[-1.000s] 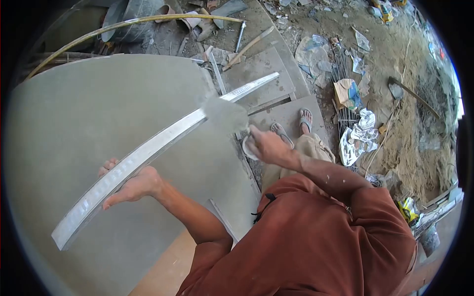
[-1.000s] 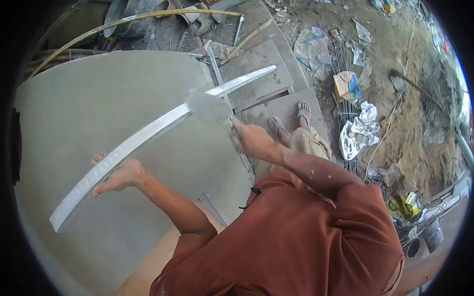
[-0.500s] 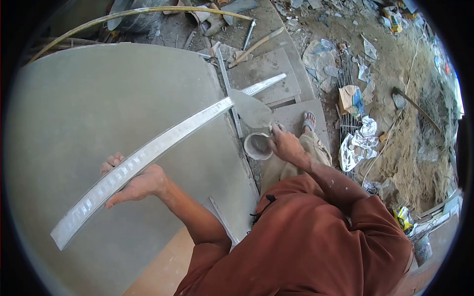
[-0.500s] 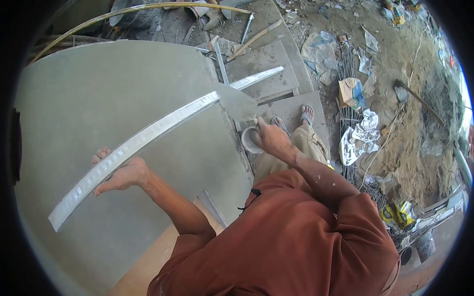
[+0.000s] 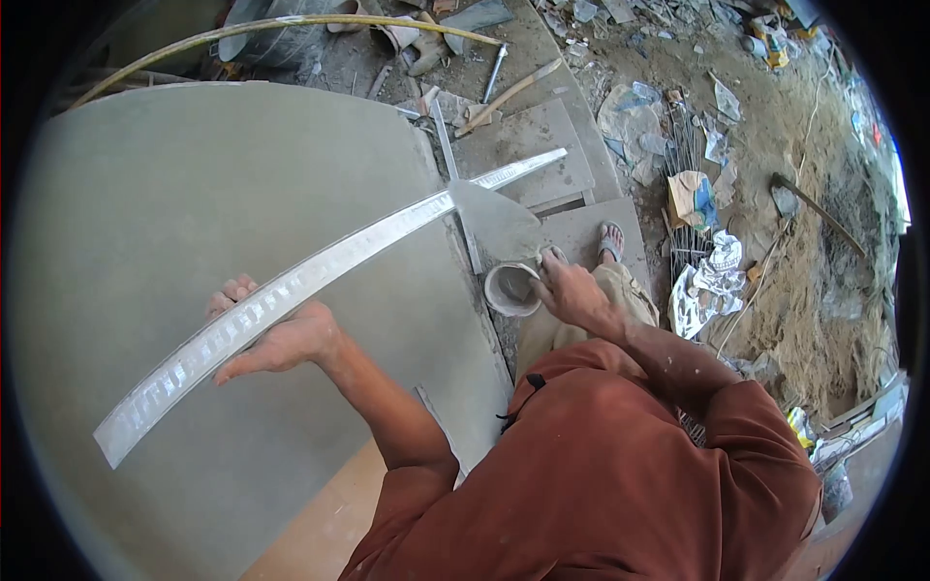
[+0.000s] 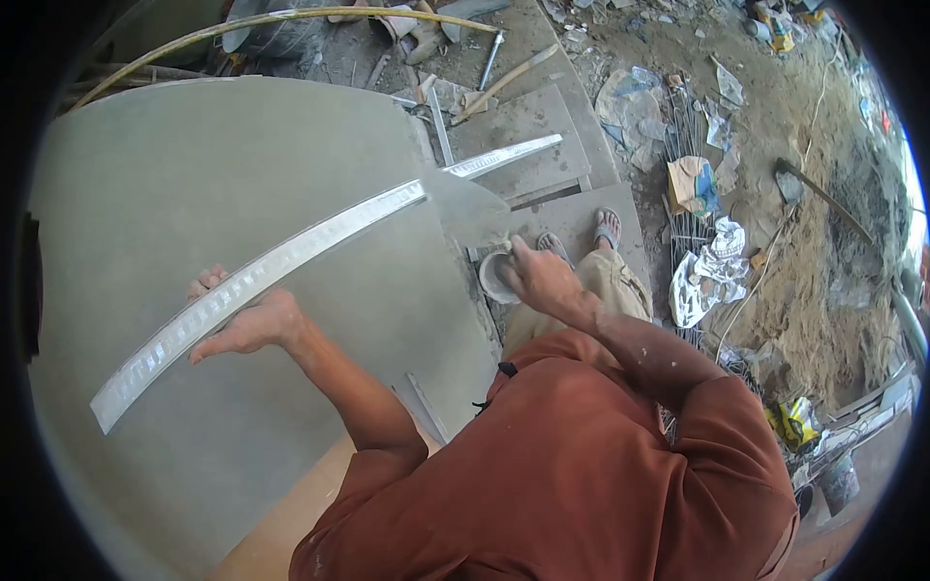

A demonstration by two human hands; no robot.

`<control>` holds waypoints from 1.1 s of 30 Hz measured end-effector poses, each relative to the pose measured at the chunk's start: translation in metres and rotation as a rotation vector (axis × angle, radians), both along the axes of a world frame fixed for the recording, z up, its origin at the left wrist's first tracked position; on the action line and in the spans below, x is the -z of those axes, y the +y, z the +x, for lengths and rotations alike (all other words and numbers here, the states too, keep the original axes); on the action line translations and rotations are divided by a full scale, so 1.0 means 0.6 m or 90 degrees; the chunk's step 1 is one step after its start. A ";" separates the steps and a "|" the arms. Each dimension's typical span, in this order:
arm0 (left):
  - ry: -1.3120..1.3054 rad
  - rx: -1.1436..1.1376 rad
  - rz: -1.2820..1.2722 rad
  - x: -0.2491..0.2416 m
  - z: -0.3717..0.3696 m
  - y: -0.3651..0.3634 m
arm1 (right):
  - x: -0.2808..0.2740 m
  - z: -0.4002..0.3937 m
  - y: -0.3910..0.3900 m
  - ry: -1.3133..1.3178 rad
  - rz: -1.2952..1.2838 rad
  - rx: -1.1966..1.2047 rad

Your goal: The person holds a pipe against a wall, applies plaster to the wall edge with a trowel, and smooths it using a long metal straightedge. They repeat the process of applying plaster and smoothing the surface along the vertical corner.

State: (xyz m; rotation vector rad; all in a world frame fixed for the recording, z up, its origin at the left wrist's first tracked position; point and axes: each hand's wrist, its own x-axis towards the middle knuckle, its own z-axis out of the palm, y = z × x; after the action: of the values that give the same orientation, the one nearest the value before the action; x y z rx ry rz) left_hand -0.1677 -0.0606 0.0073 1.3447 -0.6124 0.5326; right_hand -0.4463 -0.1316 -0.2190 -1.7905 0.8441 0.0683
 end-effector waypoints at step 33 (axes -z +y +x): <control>0.080 0.129 -0.102 0.055 0.005 -0.084 | -0.197 0.078 -0.047 -0.305 -0.155 -0.085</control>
State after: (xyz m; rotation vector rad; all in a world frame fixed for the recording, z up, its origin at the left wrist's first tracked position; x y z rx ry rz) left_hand -0.1647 -0.1112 -0.0255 1.1410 -0.5820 0.3229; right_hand -0.3994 -0.1599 -0.1011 -1.9755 0.4001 -0.3783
